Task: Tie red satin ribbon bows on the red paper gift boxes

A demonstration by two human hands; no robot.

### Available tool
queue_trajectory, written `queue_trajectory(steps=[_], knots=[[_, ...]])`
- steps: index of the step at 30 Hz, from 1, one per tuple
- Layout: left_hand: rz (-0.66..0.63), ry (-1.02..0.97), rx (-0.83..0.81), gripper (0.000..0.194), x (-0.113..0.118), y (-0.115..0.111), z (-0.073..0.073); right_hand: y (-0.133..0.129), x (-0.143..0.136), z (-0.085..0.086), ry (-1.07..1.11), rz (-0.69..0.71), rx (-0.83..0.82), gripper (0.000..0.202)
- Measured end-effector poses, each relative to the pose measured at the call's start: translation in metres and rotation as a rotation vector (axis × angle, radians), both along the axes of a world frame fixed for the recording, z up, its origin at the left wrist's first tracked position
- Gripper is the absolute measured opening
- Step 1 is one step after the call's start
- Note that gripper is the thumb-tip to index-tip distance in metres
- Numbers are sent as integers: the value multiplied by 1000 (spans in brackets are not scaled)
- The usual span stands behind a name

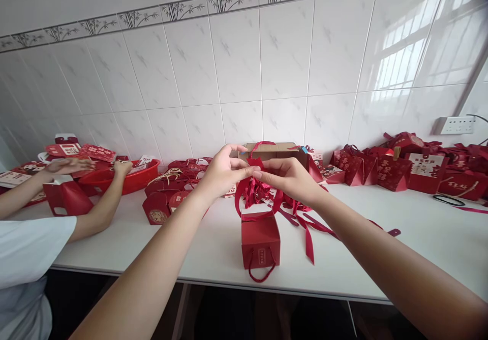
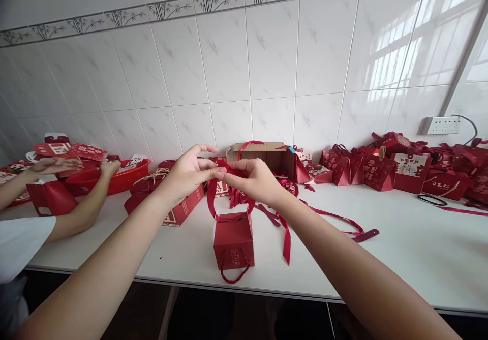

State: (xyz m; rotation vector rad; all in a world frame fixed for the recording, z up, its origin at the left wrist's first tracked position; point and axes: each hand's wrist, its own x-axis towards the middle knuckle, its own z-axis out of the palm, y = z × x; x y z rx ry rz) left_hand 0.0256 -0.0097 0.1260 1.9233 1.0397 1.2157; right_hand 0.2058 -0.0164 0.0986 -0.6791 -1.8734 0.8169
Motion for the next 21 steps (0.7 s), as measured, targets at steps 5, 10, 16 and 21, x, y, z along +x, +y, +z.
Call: queue_trajectory(steps=[5,10,16,21], knots=[[0,25,48,50,3,-1,-2,4,-5,-1,27,-38,62,37],[-111,-4,-87,50,1,-3,-6,12,-3,-5,76,2,85,40],[-182,-180,-241,35,-7,4,-12,27,7,-11,-173,-140,588,33],[-185,-288,-408,26,-8,10,-14,33,11,-15,-517,-375,1026,25]])
